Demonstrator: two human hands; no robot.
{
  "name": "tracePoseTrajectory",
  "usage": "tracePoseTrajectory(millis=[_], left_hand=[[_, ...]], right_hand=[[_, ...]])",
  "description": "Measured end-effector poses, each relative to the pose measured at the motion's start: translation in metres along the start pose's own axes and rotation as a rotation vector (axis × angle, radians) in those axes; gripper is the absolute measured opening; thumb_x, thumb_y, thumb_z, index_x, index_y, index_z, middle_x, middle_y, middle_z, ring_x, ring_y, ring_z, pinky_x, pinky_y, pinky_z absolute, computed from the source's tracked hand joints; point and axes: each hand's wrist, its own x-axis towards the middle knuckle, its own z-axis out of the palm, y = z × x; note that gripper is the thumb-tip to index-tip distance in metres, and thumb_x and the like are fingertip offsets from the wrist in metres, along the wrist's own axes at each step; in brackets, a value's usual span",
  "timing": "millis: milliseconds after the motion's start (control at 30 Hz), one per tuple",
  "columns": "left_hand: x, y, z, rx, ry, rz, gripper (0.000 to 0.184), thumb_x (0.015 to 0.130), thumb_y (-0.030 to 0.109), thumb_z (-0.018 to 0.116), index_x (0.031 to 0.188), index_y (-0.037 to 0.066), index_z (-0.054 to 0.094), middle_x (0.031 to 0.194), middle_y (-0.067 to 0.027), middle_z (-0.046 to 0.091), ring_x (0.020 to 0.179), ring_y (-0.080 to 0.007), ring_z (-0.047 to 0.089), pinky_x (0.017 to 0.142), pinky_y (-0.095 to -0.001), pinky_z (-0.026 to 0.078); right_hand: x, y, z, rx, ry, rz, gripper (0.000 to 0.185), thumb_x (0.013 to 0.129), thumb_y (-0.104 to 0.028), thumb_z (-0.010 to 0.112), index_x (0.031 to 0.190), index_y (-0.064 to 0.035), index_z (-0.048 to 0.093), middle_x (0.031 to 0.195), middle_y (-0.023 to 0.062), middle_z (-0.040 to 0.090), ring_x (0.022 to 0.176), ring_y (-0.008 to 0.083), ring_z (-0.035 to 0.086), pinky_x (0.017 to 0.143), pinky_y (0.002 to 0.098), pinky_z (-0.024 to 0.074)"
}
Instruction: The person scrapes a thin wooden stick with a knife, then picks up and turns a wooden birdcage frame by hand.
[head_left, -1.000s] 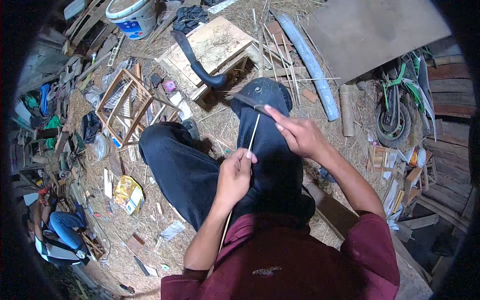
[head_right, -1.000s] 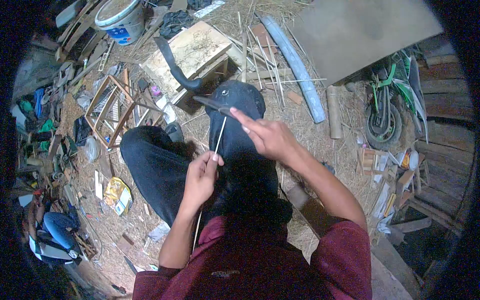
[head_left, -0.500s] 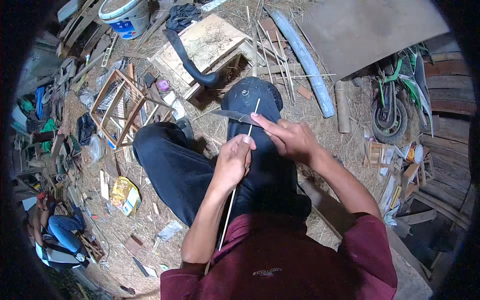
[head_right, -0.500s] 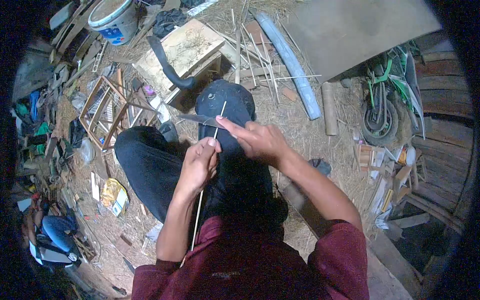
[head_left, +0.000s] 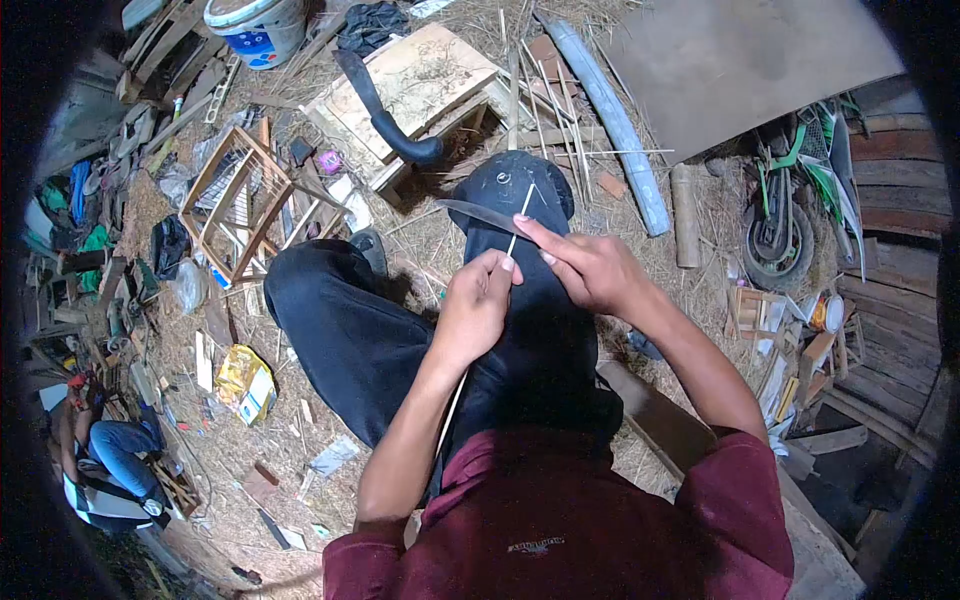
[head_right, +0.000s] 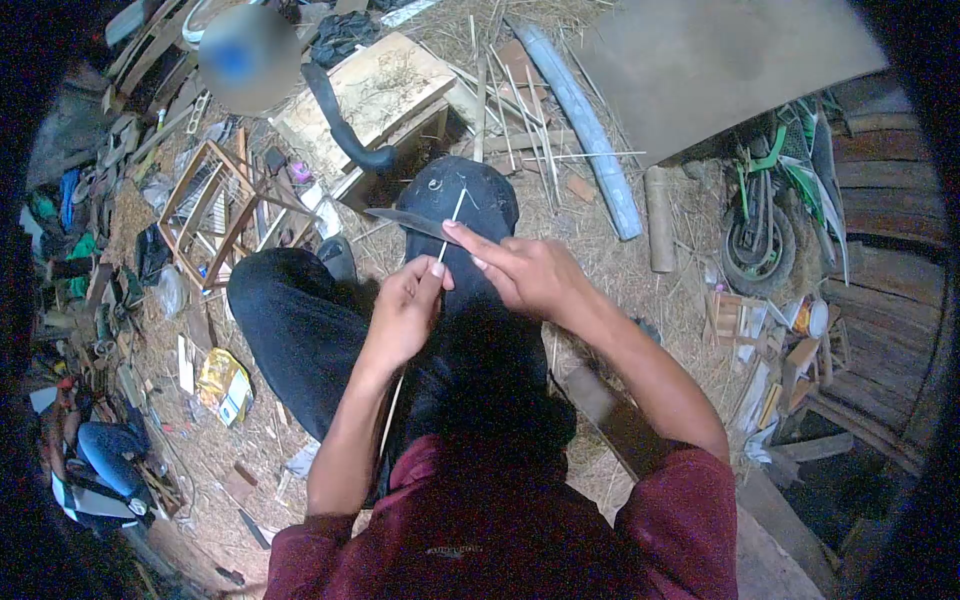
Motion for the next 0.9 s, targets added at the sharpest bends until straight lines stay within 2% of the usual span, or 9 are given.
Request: tracePoseTrajectory(millis=[333,433,533,567,633,667,733,833,900], left_hand=[[-0.022,-0.007,-0.004,0.173,0.117,0.063,0.027,0.101,0.015,0.044,0.080,0.003,0.055,0.056,0.0047,0.038,0.051,-0.0048,0.035,0.048,-0.0266,0.027],[-0.031,0.002,-0.005,0.068,0.103,-0.044,0.028,0.101,0.014,0.044,0.078,0.003,0.055,0.055,0.0047,0.038,0.051,-0.0045,0.034,0.047,-0.0264,0.027],[-0.034,-0.009,-0.005,0.125,0.100,0.098,0.028,0.102,0.018,0.045,0.079,0.005,0.055,0.055,0.0066,0.037,0.049,-0.0026,0.033,0.046,-0.0246,0.025],[-0.038,-0.012,-0.005,0.136,0.087,0.150,0.028,0.102,0.019,0.045,0.080,0.005,0.056,0.054,0.0070,0.037,0.048,-0.0022,0.032,0.045,-0.0241,0.025],[-0.074,-0.005,-0.004,0.086,-0.020,-0.008,0.028,0.102,0.020,0.046,0.081,0.006,0.057,0.054,0.0073,0.037,0.048,-0.0024,0.033,0.046,-0.0235,0.025],[-0.084,-0.001,-0.008,0.007,0.033,-0.082,0.029,0.103,0.021,0.045,0.081,0.007,0.058,0.054,0.0076,0.038,0.048,-0.0024,0.033,0.046,-0.0227,0.025],[-0.081,-0.002,-0.026,-0.123,0.088,-0.115,0.028,0.104,0.023,0.042,0.089,0.006,0.058,0.053,0.0065,0.039,0.044,-0.0030,0.032,0.042,-0.0221,0.025],[-0.052,0.004,-0.037,-0.241,-0.002,-0.097,0.029,0.105,0.027,0.040,0.099,0.004,0.056,0.053,0.0051,0.037,0.039,-0.0045,0.029,0.037,-0.0225,0.024],[-0.036,0.017,-0.028,-0.302,-0.052,-0.075,0.030,0.105,0.028,0.040,0.102,0.003,0.055,0.054,0.0051,0.037,0.039,-0.0049,0.029,0.037,-0.0225,0.024]], right_hand=[[-0.001,-0.010,0.005,-0.132,0.009,0.056,0.058,0.091,-0.022,0.056,0.143,-0.0403,0.040,0.063,0.0152,0.056,0.053,0.0378,0.060,0.049,0.0482,0.0513],[-0.002,-0.016,0.001,-0.147,-0.057,0.058,0.057,0.090,-0.016,0.057,0.143,-0.0338,0.043,0.065,0.0146,0.054,0.058,0.0350,0.059,0.053,0.0452,0.0505],[-0.002,-0.017,0.000,-0.181,-0.121,0.085,0.056,0.091,-0.015,0.056,0.143,-0.0317,0.044,0.068,0.0166,0.058,0.060,0.0348,0.061,0.054,0.0459,0.0509],[-0.002,-0.012,0.000,-0.186,-0.056,0.116,0.057,0.091,-0.016,0.056,0.144,-0.0330,0.042,0.067,0.0166,0.058,0.059,0.0357,0.061,0.053,0.0472,0.0513],[0.004,0.007,-0.001,-0.199,0.088,0.177,0.060,0.091,-0.020,0.057,0.145,-0.0357,0.038,0.066,0.0167,0.059,0.056,0.0376,0.062,0.052,0.0498,0.0521],[0.004,0.011,0.000,-0.100,0.087,0.162,0.058,0.092,-0.018,0.054,0.146,-0.0312,0.038,0.076,0.0228,0.065,0.060,0.0398,0.064,0.057,0.0478,0.0542],[0.003,0.011,-0.001,0.090,0.127,0.103,0.056,0.094,-0.017,0.051,0.147,-0.0251,0.036,0.090,0.0274,0.065,0.069,0.0414,0.065,0.065,0.0449,0.0553],[0.005,0.012,0.002,0.272,0.254,0.044,0.049,0.100,-0.019,0.043,0.148,-0.0099,0.035,0.114,0.0273,0.063,0.087,0.0356,0.067,0.078,0.0384,0.0530],[-0.002,0.002,-0.008,0.377,0.247,0.210,0.049,0.102,-0.020,0.041,0.148,-0.0056,0.034,0.101,0.0189,0.064,0.081,0.0255,0.065,0.074,0.0344,0.0512]])
